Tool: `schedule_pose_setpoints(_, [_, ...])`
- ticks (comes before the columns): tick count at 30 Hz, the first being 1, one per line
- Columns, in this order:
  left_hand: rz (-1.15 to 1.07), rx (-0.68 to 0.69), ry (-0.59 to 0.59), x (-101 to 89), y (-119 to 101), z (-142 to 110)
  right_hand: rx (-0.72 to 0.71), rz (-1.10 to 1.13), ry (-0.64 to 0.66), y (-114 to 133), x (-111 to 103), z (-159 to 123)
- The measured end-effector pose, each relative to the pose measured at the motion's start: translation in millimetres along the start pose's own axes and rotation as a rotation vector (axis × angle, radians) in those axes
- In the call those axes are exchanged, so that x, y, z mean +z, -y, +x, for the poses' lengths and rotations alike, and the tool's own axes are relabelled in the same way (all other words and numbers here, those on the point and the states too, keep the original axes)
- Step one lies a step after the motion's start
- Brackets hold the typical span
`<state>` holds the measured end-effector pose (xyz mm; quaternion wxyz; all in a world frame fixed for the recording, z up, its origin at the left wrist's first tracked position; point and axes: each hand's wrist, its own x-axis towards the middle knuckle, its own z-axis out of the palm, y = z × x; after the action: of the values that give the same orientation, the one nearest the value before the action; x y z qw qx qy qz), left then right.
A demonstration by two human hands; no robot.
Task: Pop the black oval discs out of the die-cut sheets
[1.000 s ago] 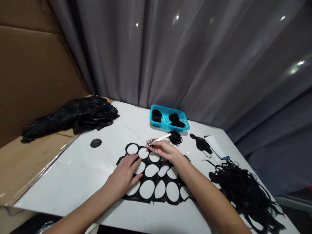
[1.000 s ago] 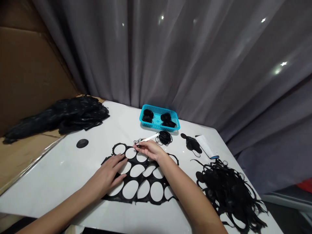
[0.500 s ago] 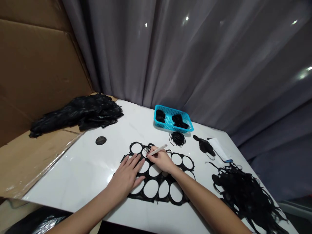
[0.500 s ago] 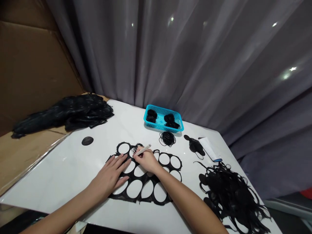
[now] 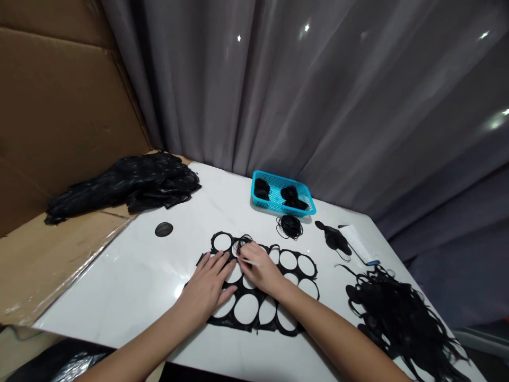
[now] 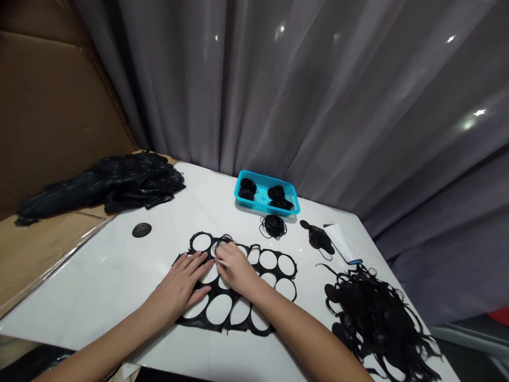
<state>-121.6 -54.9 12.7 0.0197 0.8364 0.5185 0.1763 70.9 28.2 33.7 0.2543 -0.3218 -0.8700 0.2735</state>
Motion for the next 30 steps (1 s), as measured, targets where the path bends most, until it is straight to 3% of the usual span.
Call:
schedule_pose_setpoints(3, [-0.011,-0.007,0.009,-0.1,0.0,2.2,0.075,-0.068,-0.096,-16.6,-15.9,20.0])
schedule_pose_setpoints(7, [-0.022,-0.016,0.011,-1.7,-1.5,2.9,0.287,-0.069,-0.355,-54.8,-62.2,63.8])
schedule_pose_setpoints(10, [-0.026,-0.015,0.014,-3.6,-2.1,0.8,0.373,0.006,-0.396,-68.4,-78.4,83.4])
schedule_pose_setpoints(12, [-0.035,-0.010,0.014,-5.4,-1.6,-1.6,0.405,0.098,-0.327,-65.3,-71.3,86.3])
schedule_pose_setpoints(18, [-0.006,-0.046,-0.062,-10.9,3.8,-8.8,0.418,0.394,-0.047,-28.4,-20.2,71.6])
schedule_pose_setpoints(22, [0.031,-0.036,-0.050,-8.3,6.7,-11.8,0.300,0.444,0.086,-9.0,-4.6,60.8])
schedule_pose_setpoints(30, [0.043,-0.023,-0.038,-1.7,9.3,-16.4,0.188,0.282,0.114,-2.3,4.1,53.1])
